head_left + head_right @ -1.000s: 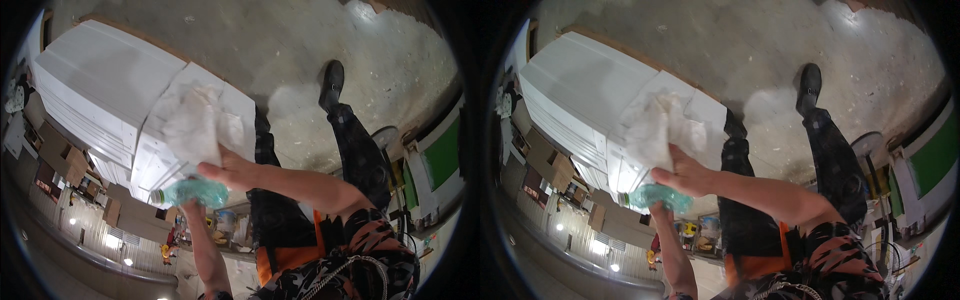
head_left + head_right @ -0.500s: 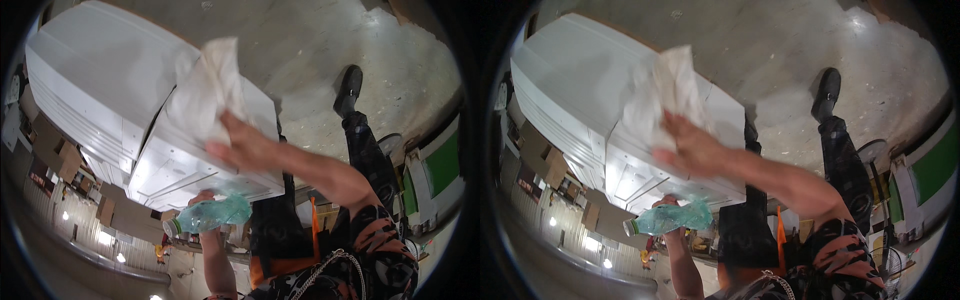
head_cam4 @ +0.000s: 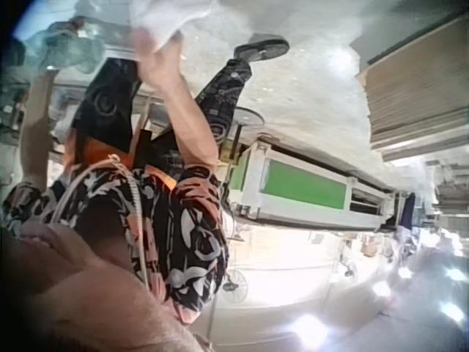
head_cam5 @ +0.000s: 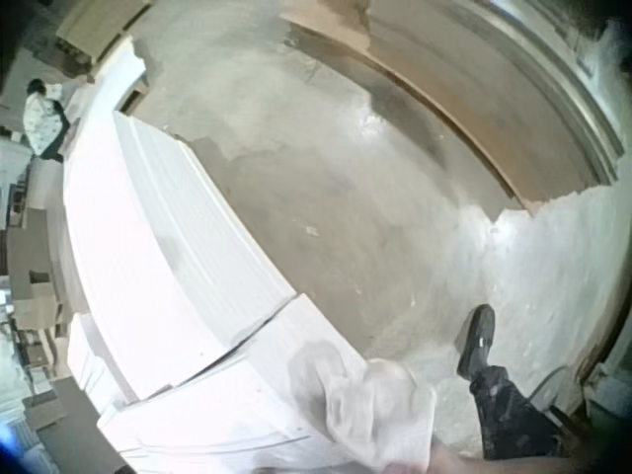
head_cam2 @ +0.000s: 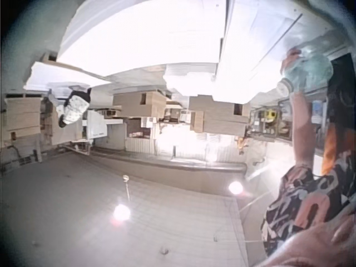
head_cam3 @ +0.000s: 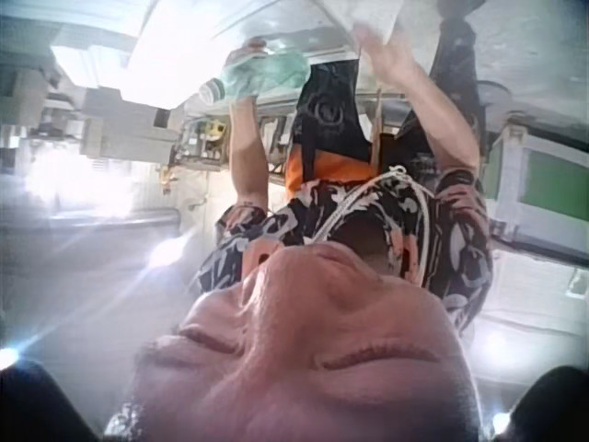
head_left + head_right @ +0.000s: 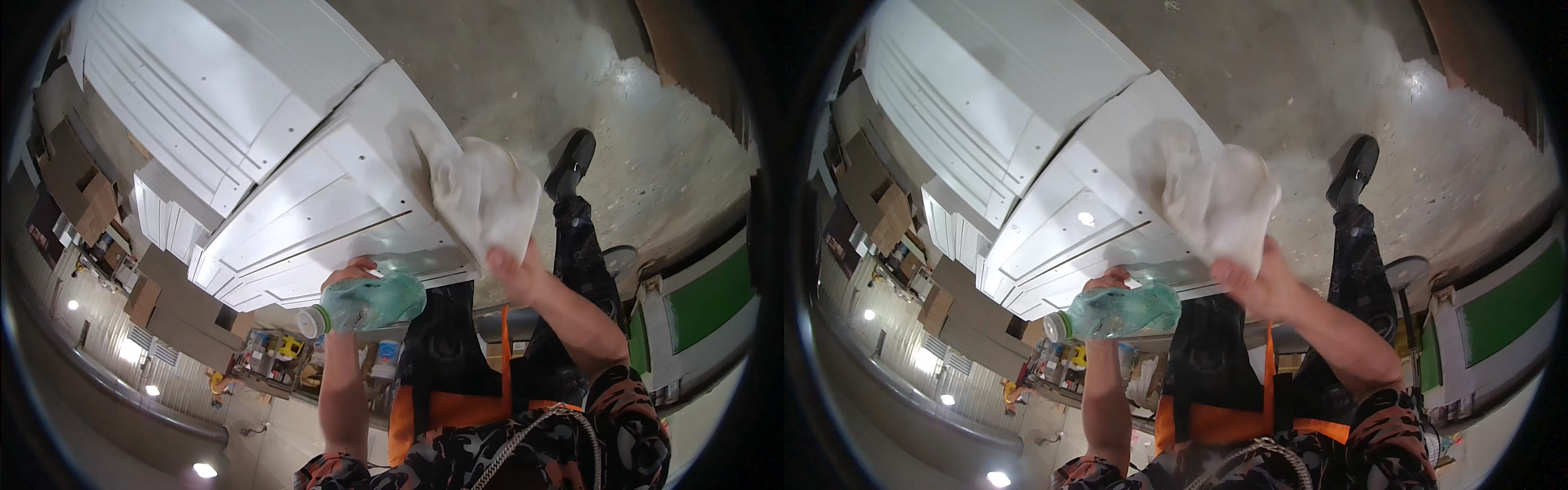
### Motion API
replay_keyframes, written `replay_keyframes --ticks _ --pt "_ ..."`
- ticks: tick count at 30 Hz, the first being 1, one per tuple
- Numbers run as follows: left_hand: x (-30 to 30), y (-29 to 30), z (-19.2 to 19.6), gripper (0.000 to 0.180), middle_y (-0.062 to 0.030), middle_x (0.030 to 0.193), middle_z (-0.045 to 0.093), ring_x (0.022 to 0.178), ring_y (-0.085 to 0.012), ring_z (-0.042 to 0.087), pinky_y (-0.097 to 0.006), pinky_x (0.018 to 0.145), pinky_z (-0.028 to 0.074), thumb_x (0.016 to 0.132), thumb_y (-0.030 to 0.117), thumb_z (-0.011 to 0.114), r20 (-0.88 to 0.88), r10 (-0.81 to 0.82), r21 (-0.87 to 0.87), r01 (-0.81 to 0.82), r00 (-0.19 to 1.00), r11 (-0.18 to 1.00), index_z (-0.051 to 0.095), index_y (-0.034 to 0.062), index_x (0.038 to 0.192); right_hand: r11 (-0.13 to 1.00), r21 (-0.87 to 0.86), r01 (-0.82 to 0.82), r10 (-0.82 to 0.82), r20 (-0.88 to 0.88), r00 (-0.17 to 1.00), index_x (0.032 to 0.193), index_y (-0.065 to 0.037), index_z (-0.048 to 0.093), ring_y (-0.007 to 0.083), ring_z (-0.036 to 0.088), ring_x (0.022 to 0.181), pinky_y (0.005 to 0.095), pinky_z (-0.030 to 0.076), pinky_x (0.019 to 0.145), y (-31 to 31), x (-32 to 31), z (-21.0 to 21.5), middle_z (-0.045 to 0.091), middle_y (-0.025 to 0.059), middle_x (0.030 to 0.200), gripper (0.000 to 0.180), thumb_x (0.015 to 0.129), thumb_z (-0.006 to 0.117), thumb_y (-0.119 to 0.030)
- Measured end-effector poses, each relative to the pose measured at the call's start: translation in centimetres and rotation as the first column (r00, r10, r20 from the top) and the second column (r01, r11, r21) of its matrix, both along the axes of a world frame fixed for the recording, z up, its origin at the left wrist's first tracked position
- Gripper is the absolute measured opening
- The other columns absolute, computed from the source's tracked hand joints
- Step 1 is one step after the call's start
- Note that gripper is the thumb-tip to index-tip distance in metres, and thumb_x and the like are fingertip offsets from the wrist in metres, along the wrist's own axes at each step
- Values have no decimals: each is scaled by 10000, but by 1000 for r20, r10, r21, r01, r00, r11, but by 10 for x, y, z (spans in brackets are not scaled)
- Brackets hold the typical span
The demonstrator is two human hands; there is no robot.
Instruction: The person applies liquid from a bottle onto a cloth and wipes the surfaces and edges of several white painted furniture panels stacked on pallets.
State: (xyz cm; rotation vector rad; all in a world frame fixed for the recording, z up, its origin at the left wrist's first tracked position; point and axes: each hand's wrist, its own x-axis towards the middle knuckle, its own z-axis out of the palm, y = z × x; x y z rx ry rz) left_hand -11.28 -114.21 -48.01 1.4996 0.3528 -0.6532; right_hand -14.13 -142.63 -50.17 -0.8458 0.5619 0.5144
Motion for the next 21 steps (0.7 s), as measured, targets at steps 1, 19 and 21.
replay_keyframes --ticks 1,19,21 --pt "-4 -2 4 164 -137 843 669 873 -319 594 -438 851 475 792 132 681 -19 55 -13 -55 998 998 635 -11 857 991 -128 -49 74 202 976 1196 2 581 242 573 1079 361 431 943 6 7 8 607 136 1128 482 871 620 -352" --pt "14 15 15 175 -131 781 683 972 -339 598 -453 916 446 722 134 708 74 -164 186 148 984 971 652 -27 760 875 116 469 -438 -222 871 1414 -31 347 231 478 1248 406 360 1070 11 -3 -25 478 92 1373 653 929 567 -408" --pt "43 -2 29 103 -138 793 672 960 -326 606 -424 869 479 720 31 680 195 -310 173 279 930 945 610 -45 723 969 70 236 -205 -300 932 1409 -19 356 203 507 1191 368 392 1019 32 10 -38 521 84 1312 702 920 556 -481"
